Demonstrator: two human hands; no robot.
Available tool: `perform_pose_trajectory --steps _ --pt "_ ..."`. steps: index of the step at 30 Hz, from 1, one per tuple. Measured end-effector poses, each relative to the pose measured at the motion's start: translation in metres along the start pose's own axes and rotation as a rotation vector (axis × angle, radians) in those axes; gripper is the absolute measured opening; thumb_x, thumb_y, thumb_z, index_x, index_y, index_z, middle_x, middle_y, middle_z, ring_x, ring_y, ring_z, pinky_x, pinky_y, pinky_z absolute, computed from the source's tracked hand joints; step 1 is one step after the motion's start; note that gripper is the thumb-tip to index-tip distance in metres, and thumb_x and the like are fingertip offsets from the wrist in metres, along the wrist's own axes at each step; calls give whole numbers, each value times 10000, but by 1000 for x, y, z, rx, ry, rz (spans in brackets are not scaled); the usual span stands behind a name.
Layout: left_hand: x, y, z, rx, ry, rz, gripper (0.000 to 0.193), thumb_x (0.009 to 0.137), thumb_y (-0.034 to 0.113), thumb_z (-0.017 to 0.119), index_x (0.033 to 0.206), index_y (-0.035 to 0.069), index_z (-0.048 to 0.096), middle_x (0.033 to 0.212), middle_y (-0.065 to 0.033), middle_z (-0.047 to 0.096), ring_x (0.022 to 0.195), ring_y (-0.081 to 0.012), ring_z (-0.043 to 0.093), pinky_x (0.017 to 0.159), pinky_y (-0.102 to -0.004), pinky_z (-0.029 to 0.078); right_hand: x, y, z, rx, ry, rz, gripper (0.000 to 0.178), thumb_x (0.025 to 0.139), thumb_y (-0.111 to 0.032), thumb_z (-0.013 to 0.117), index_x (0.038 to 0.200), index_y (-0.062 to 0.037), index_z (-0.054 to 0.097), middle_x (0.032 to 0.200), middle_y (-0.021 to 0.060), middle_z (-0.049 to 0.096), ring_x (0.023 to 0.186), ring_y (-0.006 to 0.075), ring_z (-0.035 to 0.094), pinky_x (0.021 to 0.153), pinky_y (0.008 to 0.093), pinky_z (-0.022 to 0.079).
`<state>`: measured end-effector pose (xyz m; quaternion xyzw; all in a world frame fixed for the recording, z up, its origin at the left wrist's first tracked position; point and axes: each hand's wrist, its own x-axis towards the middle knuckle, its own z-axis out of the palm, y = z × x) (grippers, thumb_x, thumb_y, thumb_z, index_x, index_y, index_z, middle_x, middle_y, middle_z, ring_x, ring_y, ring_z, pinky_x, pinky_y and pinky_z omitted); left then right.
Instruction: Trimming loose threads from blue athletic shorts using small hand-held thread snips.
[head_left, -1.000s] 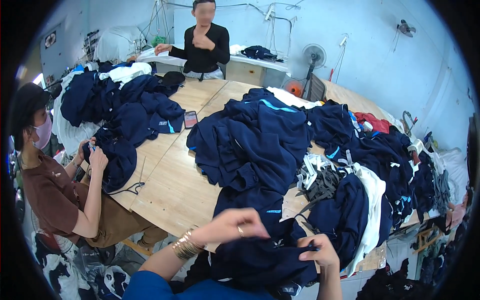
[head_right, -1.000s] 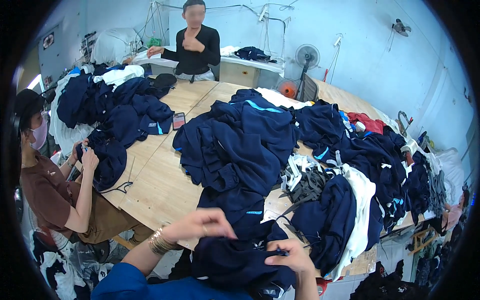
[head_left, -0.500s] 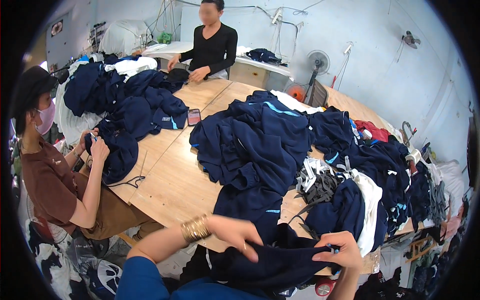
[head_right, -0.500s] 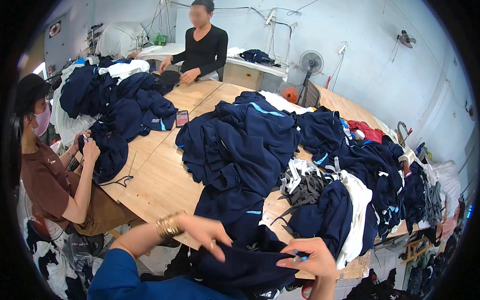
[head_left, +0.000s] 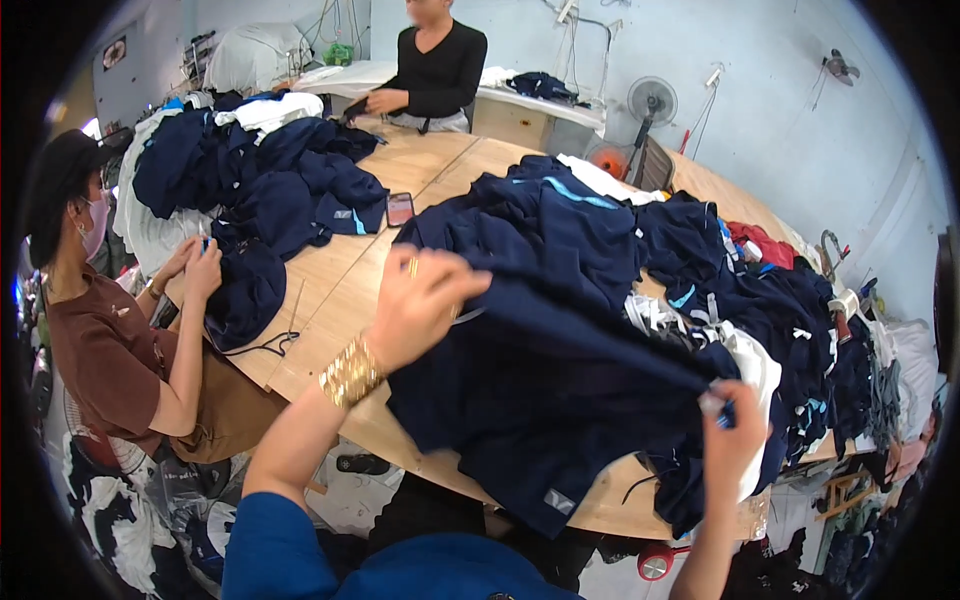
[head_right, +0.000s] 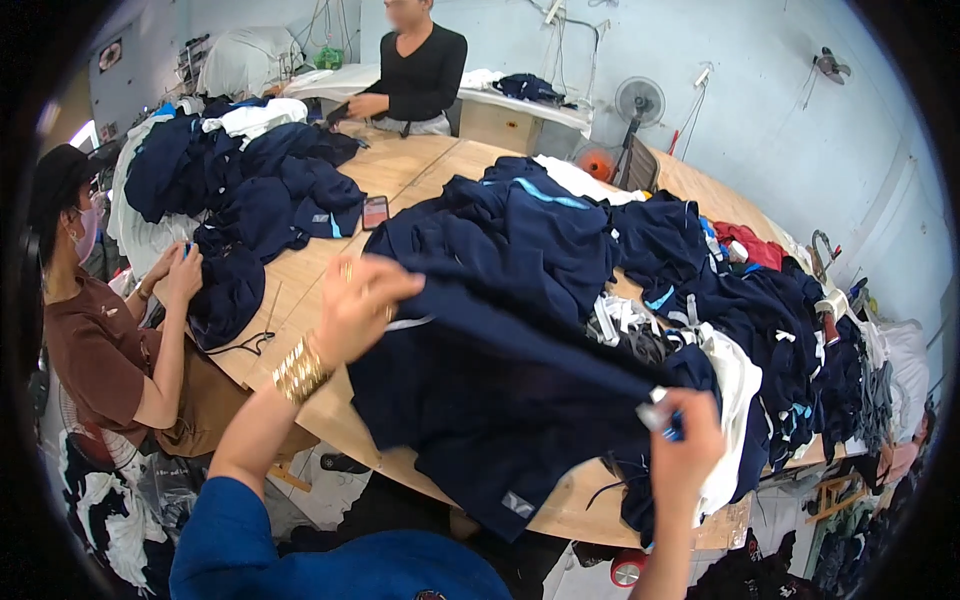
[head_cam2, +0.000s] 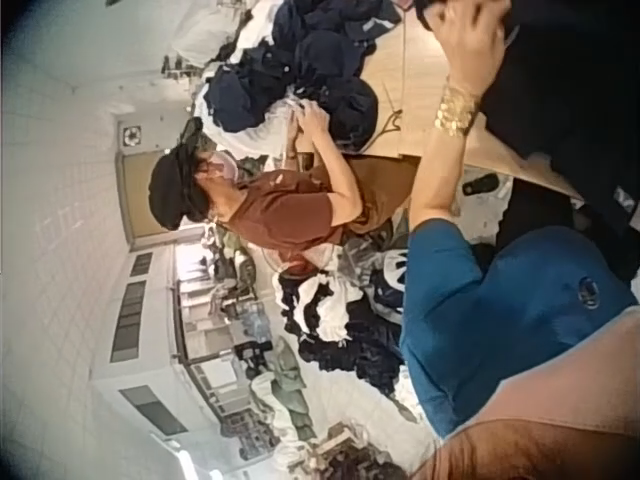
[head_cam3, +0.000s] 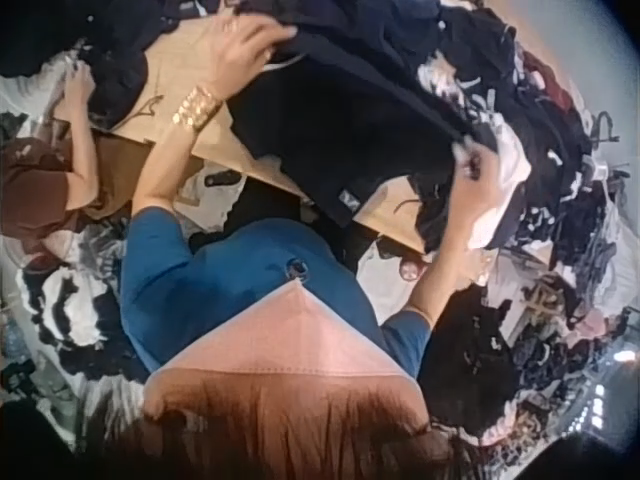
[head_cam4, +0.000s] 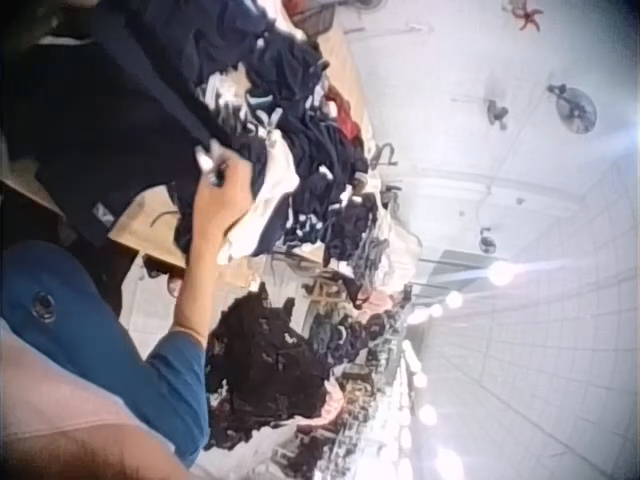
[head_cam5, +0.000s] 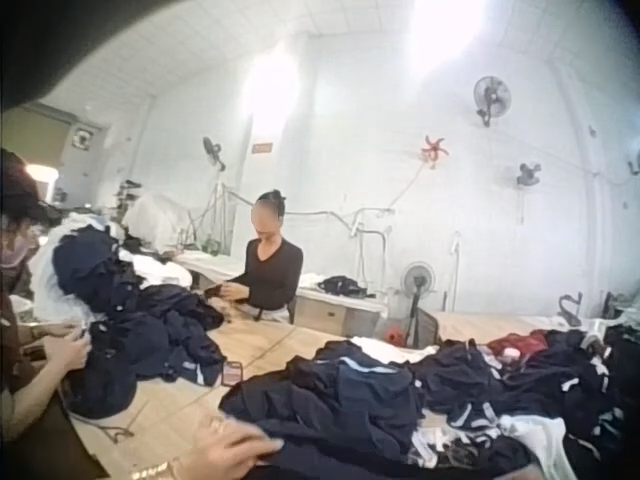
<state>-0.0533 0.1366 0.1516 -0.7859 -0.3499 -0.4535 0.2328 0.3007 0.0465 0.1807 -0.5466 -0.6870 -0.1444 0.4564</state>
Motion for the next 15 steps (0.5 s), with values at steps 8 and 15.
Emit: perform_pose_trajectory --steps 8,15 --pt "-186 71 22 -170 -528 -536 399 748 10 566 1114 165 597 1080 -14 564 992 -185 530 919 -388 307 -181 27 76 94 -548 193 367 625 30 612 958 -124 638 925 38 589 761 250 608 641 338 480" --pt "-179 118 -5 -604 -575 -872 312 826 38 558 1135 73 574 1069 -87 594 884 -218 598 832 -325 438 -168 17 63 259 -631 349 357 643 93 578 959 -58 646 987 89 613 893 259 620 760 300 485"
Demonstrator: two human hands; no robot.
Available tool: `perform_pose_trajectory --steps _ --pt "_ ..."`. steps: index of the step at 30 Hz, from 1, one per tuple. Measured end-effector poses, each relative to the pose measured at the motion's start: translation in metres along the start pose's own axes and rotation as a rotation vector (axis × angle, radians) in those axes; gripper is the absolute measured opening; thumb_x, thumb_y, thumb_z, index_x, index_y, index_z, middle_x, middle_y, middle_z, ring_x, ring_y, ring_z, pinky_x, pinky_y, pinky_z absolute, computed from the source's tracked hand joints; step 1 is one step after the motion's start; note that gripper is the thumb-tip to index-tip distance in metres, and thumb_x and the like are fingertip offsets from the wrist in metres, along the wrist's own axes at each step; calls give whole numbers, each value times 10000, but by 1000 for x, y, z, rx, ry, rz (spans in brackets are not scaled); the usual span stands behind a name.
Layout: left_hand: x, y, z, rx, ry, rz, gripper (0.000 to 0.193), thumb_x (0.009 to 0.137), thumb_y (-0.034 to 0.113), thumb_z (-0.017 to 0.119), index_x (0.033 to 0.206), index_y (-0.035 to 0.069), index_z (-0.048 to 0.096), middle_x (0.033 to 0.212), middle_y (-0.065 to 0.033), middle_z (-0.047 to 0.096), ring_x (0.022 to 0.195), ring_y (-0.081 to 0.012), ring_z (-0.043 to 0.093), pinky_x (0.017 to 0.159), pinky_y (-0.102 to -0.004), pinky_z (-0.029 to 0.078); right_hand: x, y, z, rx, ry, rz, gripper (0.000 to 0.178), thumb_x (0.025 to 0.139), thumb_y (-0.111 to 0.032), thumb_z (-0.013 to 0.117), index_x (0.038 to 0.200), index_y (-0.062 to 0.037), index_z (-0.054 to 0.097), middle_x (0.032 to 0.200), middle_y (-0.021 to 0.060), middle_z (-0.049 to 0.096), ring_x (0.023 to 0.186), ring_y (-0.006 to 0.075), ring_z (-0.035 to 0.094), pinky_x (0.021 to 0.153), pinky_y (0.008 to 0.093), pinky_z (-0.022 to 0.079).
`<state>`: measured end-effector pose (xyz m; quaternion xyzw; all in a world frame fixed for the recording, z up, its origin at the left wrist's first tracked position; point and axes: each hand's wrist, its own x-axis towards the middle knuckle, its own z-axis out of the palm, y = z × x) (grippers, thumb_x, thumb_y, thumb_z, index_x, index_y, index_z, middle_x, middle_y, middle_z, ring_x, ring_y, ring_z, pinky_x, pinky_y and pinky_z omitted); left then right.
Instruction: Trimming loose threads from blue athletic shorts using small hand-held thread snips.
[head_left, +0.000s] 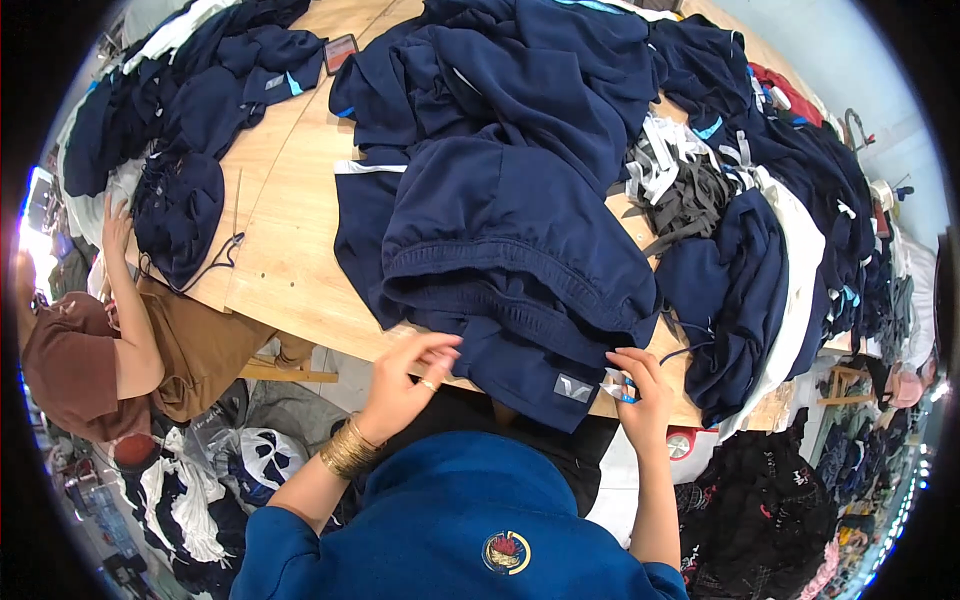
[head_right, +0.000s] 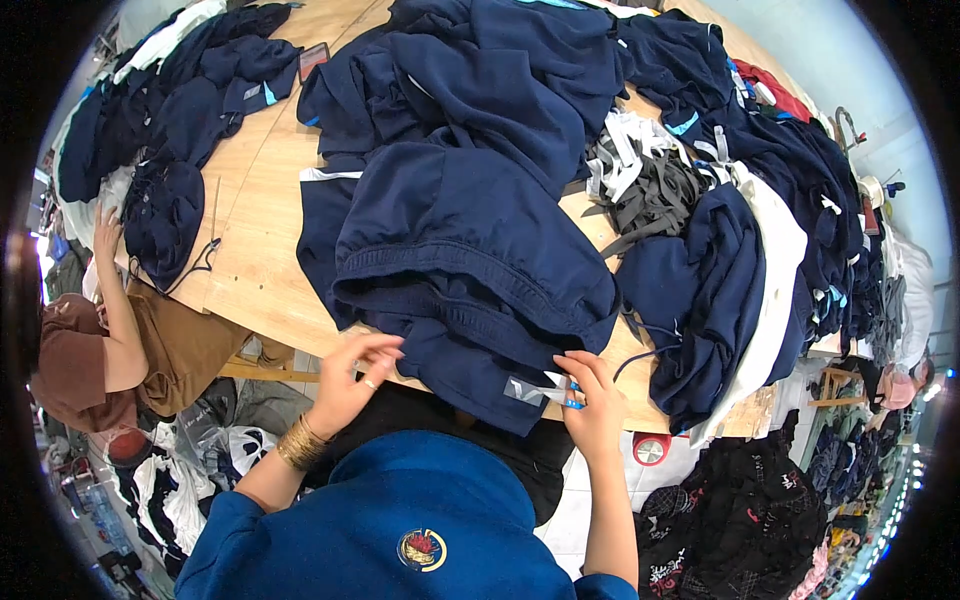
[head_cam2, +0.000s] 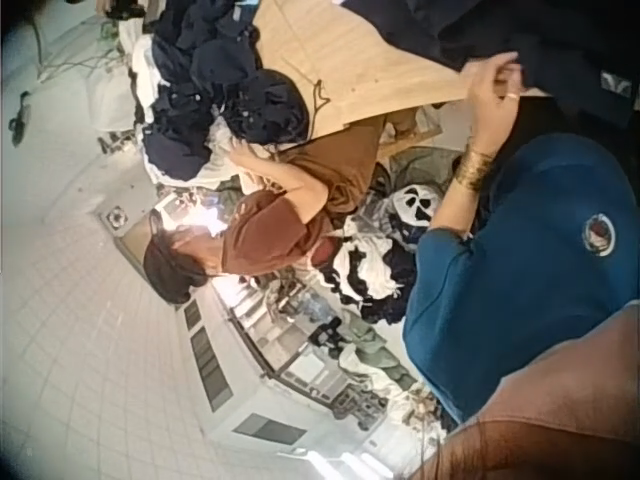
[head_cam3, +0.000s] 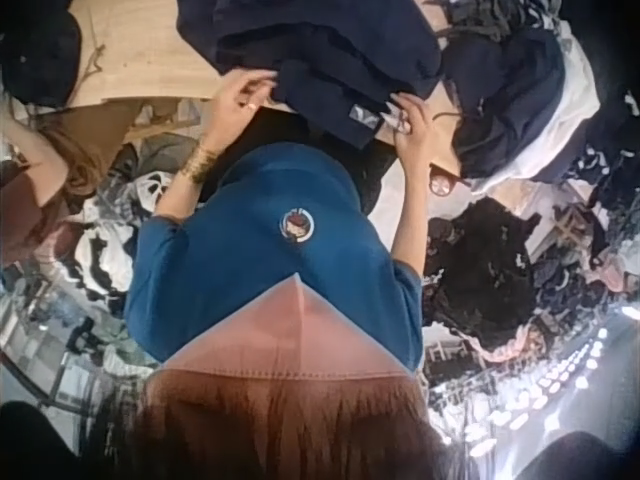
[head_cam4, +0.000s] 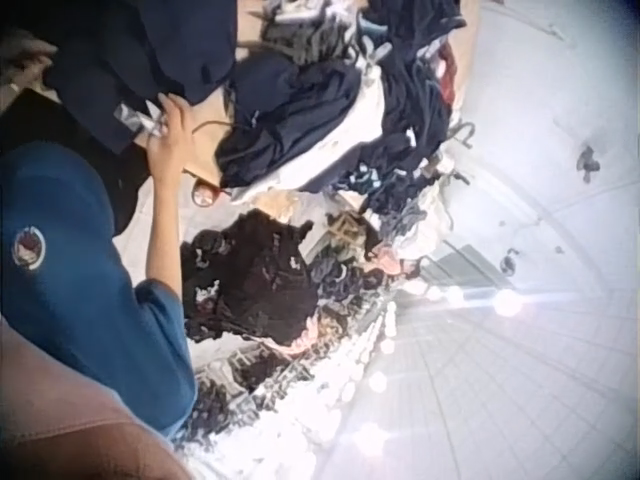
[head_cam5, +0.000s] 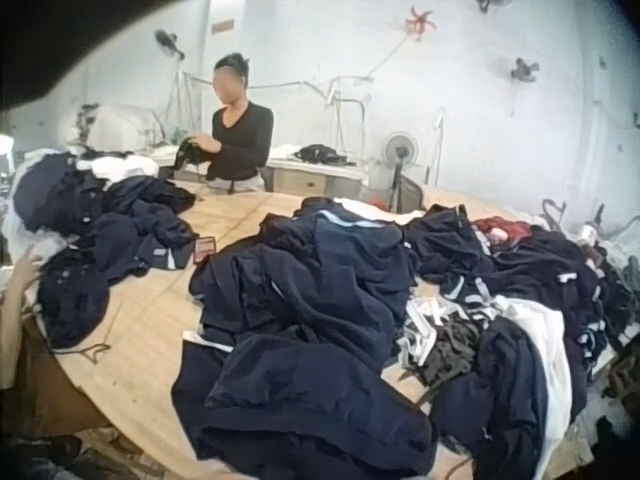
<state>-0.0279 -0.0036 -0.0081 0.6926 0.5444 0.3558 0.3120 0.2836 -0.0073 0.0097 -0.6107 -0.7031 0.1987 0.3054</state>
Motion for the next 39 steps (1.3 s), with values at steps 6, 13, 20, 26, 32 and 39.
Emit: perform_pose_trajectory --steps 6,13,20,26,32,39 --pt "7 17 36 -975 -310 -588 399 911 118 513 1283 -4 433 1192 -123 557 987 -225 595 873 -322 472 14 -25 -3 -33 23 -7 355 668 68 579 978 -93 641 1001 60 610 902 265 611 732 317 489" --pt "18 -10 49 -1669 -151 -729 313 930 173 501 1222 68 462 1217 -79 540 892 -123 568 776 -252 450 25 -34 2 72 25 49 335 645 89 578 946 -44 642 969 105 608 896 267 611 780 305 473" --pt "31 8 42 -1356 -144 -639 296 923 185 518 1194 71 489 1114 -62 586 774 -65 528 750 -223 432 26 -34 4 76 31 81 341 648 94 578 950 -50 644 967 94 609 889 254 612 769 295 473" --pt "27 5 30 -1342 -175 -671 332 918 182 516 1228 68 477 1076 -67 605 754 -68 540 734 -213 434 24 -32 -1 47 31 97 317 664 89 596 947 -48 642 959 95 609 874 246 611 756 288 468" --pt "36 6 -36 -497 -251 -297 313 893 122 541 1198 55 535 996 -54 636 807 -73 572 733 -208 444 15 -11 -16 2 128 212 135 810 -29 611 944 -22 629 900 80 643 807 150 595 726 264 451" --pt "75 -35 -53 -239 254 -219 522 857 177 602 1325 85 390 1165 -116 542 968 -161 537 789 -264 457 14 33 -13 205 188 591 233 855 -144 617 1040 -2 621 895 78 648 787 108 587 716 239 450"
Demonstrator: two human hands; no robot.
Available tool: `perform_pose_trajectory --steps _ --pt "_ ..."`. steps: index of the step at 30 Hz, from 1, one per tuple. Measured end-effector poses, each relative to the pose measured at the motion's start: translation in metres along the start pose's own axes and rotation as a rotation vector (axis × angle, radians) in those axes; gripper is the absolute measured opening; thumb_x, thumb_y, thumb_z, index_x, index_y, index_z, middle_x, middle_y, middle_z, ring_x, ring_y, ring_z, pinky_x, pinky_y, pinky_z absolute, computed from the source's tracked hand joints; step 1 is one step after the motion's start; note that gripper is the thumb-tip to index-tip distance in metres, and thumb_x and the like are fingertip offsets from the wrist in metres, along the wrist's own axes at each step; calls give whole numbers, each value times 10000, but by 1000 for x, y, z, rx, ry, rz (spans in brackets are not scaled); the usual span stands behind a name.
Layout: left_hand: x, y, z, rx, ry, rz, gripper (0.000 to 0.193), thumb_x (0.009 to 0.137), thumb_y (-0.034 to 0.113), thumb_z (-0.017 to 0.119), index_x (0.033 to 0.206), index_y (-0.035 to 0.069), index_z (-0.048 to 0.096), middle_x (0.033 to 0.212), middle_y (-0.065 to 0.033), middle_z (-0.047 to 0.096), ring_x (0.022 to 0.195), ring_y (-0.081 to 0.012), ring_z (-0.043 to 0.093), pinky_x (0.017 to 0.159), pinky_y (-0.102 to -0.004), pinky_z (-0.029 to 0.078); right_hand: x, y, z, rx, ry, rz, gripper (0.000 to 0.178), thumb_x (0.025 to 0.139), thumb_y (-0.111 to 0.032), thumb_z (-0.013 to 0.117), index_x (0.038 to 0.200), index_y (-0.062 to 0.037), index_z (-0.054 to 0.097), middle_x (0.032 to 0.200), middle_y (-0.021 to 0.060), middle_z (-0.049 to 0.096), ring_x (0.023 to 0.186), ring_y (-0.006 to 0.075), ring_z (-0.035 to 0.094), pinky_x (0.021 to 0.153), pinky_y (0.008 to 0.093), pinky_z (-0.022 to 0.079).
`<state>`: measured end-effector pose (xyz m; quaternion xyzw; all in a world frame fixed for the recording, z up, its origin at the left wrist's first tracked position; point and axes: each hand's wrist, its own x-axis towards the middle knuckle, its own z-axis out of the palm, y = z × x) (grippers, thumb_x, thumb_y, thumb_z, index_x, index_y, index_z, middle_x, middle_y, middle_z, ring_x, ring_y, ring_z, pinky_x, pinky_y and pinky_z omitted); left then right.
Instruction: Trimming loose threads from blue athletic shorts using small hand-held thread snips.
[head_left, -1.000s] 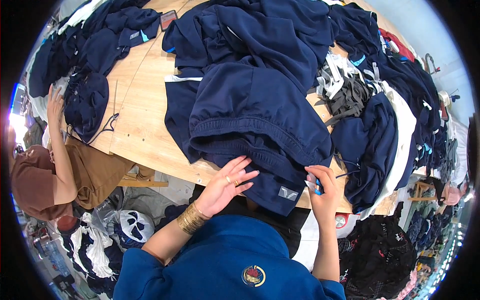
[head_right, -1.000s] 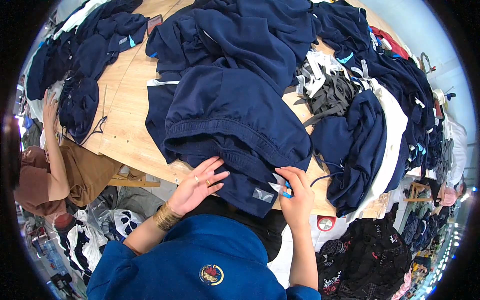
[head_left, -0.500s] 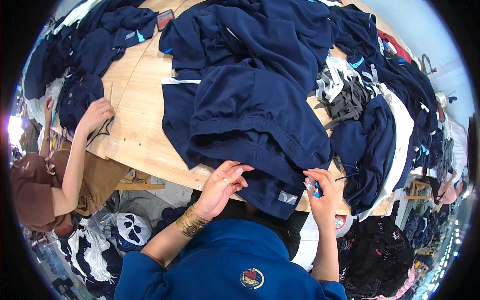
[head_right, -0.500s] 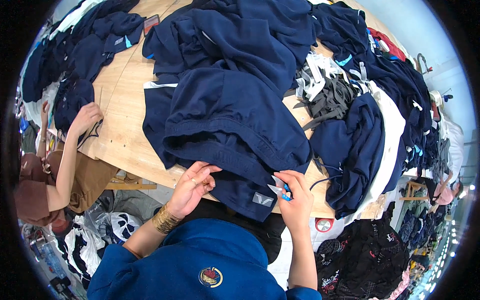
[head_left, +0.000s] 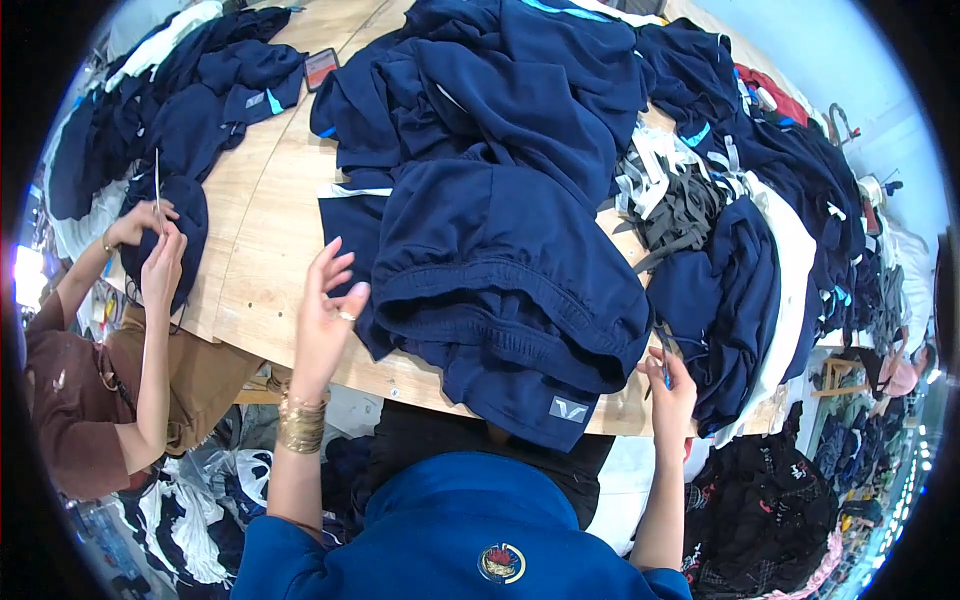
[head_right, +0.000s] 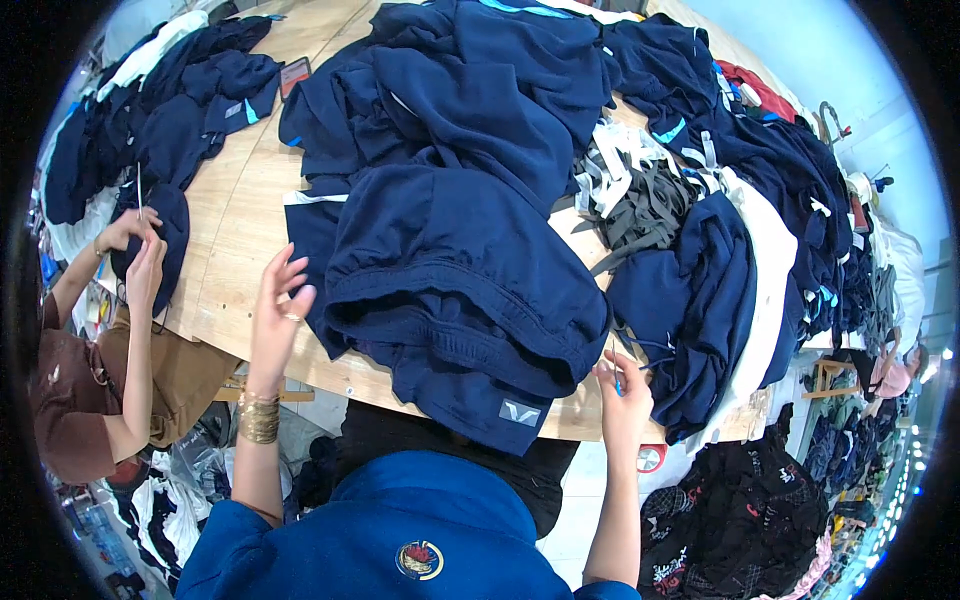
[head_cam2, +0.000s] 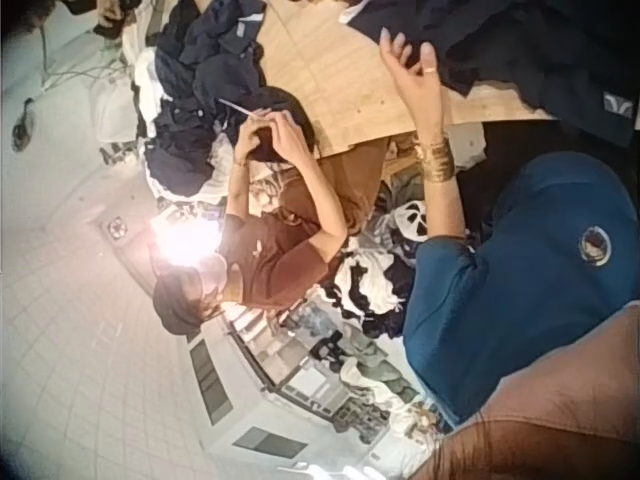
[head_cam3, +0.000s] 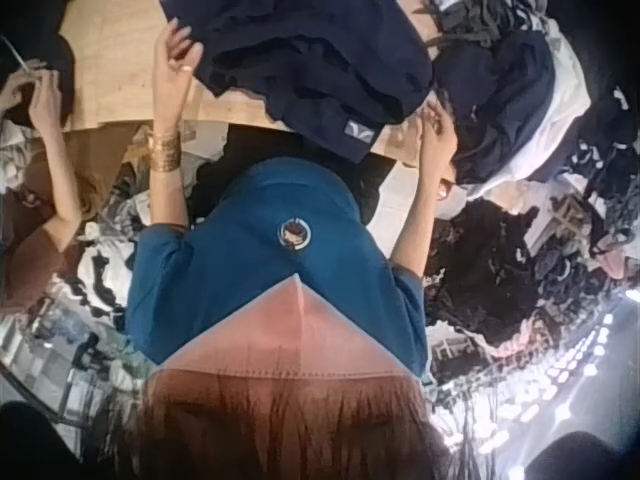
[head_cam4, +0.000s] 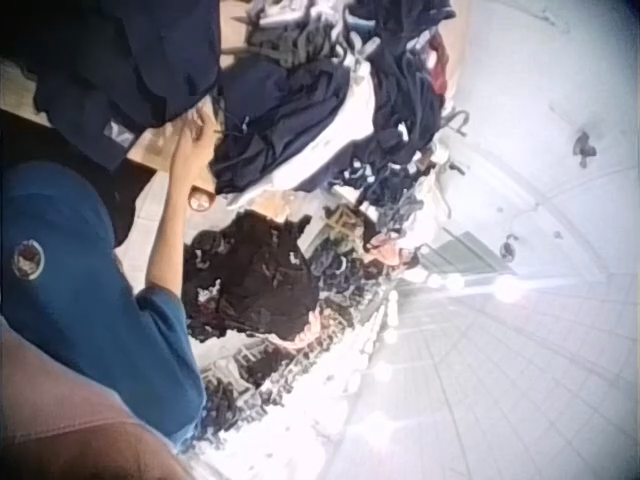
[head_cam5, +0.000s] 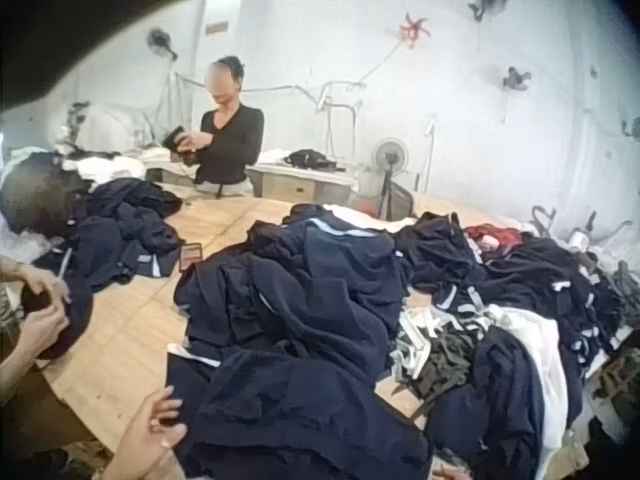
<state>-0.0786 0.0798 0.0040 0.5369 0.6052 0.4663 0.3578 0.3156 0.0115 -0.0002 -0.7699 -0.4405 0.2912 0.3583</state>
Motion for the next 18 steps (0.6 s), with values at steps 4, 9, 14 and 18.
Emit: perform_pose_trajectory --steps 4,9,14,18 --pt "4 -20 25 134 -53 -90 580 794 225 693 1282 58 429 1019 -90 556 797 -136 512 733 -253 455 3 4 26 327 -34 190 276 836 -152 636 1068 -6 604 809 10 608 707 76 534 666 206 418" --pt "-2 -12 32 -169 -86 43 154 794 92 674 889 -8 607 891 -35 553 734 -101 536 671 -214 454 -5 -19 65 431 -210 229 273 772 -97 683 1021 -39 587 654 -64 501 471 19 357 419 185 258" --pt "-28 30 65 -161 -521 314 600 755 196 725 1249 50 417 1319 -117 350 1178 -226 423 966 -329 368 -22 -51 75 985 -400 300 248 774 -19 650 1004 -54 566 622 -49 497 386 36 337 355 185 241" --pt "-51 35 101 -229 -440 265 728 737 262 742 1316 24 371 1383 -138 348 1262 -258 377 1029 -355 317 -27 -91 85 870 -390 189 271 774 -9 655 1034 -38 587 654 -42 523 433 20 384 388 166 257"
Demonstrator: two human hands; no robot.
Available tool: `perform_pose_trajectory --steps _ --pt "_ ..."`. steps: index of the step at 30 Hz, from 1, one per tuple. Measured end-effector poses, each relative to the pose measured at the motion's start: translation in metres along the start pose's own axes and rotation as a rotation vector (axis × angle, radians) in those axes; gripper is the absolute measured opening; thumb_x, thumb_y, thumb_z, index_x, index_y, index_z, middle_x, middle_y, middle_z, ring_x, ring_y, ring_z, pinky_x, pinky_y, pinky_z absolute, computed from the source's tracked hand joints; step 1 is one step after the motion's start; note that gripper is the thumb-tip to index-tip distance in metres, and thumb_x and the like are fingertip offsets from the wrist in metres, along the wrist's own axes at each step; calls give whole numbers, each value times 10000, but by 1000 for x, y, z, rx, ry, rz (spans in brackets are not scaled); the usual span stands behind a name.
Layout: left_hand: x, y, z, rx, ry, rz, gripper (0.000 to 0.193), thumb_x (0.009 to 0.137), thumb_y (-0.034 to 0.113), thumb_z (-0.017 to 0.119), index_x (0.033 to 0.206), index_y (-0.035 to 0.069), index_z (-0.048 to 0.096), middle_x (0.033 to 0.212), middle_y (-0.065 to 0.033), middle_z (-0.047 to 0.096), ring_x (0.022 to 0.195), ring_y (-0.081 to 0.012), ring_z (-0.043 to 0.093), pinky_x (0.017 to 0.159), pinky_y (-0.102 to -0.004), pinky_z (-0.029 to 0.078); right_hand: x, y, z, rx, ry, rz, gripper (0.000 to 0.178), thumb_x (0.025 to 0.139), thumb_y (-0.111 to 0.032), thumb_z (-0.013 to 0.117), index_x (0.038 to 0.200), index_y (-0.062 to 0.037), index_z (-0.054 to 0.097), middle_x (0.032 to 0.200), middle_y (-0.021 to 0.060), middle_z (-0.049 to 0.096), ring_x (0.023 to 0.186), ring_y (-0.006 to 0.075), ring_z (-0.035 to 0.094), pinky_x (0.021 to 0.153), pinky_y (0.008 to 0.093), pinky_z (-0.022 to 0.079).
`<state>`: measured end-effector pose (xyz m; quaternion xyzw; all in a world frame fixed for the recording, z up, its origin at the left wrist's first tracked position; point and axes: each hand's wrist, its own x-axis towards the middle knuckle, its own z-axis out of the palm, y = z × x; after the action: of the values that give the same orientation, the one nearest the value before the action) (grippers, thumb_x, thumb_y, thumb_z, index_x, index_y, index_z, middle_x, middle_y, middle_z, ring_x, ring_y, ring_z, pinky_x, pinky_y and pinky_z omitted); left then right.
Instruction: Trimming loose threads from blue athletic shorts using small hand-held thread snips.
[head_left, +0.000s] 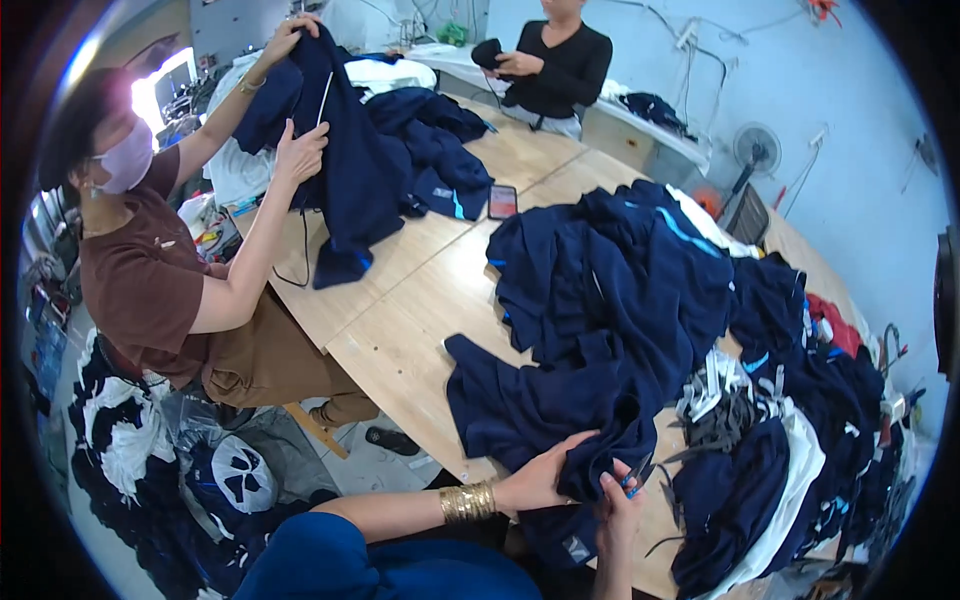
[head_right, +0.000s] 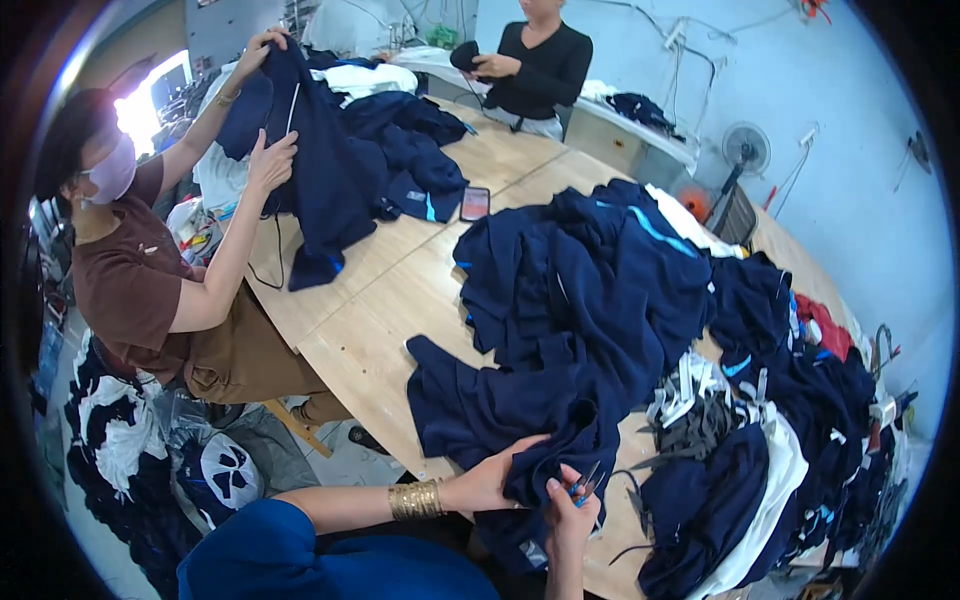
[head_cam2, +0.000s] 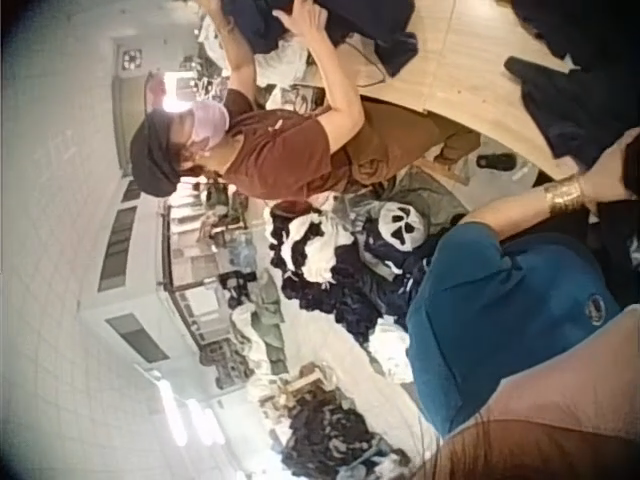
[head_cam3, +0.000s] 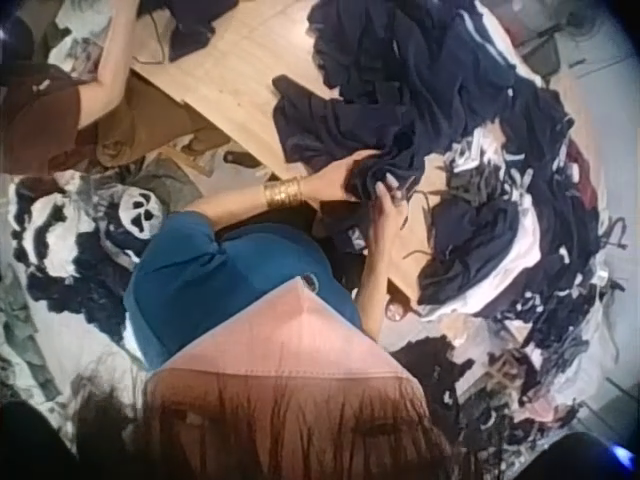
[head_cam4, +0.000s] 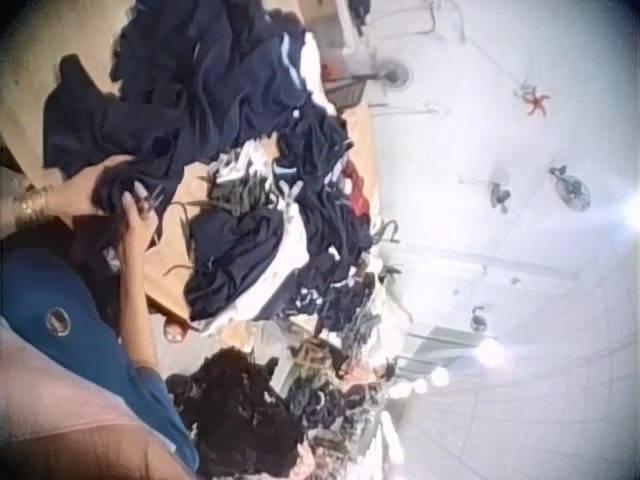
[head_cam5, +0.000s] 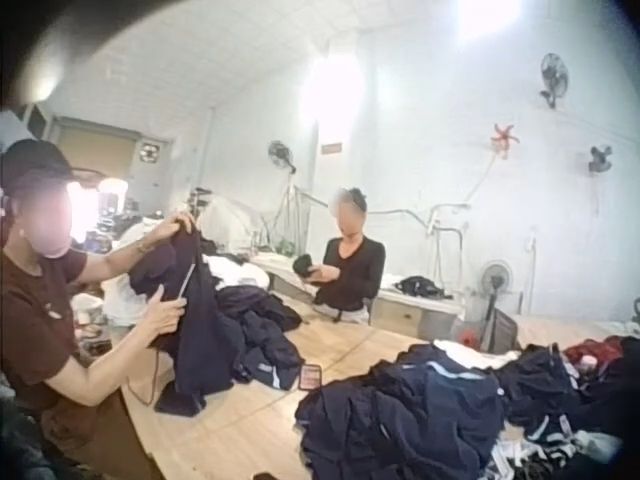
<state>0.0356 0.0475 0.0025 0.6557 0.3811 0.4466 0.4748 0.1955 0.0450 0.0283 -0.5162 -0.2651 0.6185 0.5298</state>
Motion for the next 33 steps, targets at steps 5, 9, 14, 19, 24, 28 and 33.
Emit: perform_pose_trajectory --steps 5,9,14,19,24,28,33 --pt "26 18 -5 -690 -71 -423 710 716 268 744 1310 53 420 1264 -90 516 1203 -190 447 1024 -351 331 -30 -81 15 -441 -265 -280 273 790 -15 627 1058 16 591 825 65 646 694 80 541 606 181 384" --pt "86 33 -56 -1221 -75 -559 366 839 197 596 1167 37 568 1220 -77 562 1141 -193 517 1019 -357 382 -33 -120 4 -390 -212 -697 198 850 -113 561 1001 12 588 872 135 659 396 5 266 369 162 168" --pt "175 54 -240 -1197 388 -132 197 798 192 613 945 62 627 931 -83 664 837 -219 648 793 -367 533 -66 -132 -29 -610 5 -607 254 875 -205 601 1058 -29 621 846 5 642 470 2 304 429 171 205" --pt "211 134 -426 -669 1053 706 672 673 106 762 1248 39 422 1110 -96 565 927 -225 584 776 -349 514 -57 -115 -76 -609 107 -525 242 885 -174 592 1071 -21 615 867 -2 639 485 -5 287 440 170 191" --pt "202 132 -482 -748 1118 284 1398 587 365 848 1347 112 -298 1500 -154 44 1372 -375 6 1006 -672 20 -55 -116 -38 -564 78 -487 263 890 -178 590 1093 -11 601 871 -9 630 519 -9 330 457 156 216" --pt "199 39 -408 -630 668 47 342 823 268 642 1110 111 543 994 -70 576 852 -211 576 707 -391 495 -44 -103 -48 -662 6 -617 261 892 -176 588 1084 1 599 867 -4 625 541 -7 373 475 144 251" --pt "129 -14 -236 -301 155 -199 361 849 254 629 1162 88 558 1000 -21 622 901 -103 589 723 -226 468 -60 -100 -66 -734 104 -344 246 886 -167 603 1060 6 607 819 3 616 471 6 359 425 162 251"
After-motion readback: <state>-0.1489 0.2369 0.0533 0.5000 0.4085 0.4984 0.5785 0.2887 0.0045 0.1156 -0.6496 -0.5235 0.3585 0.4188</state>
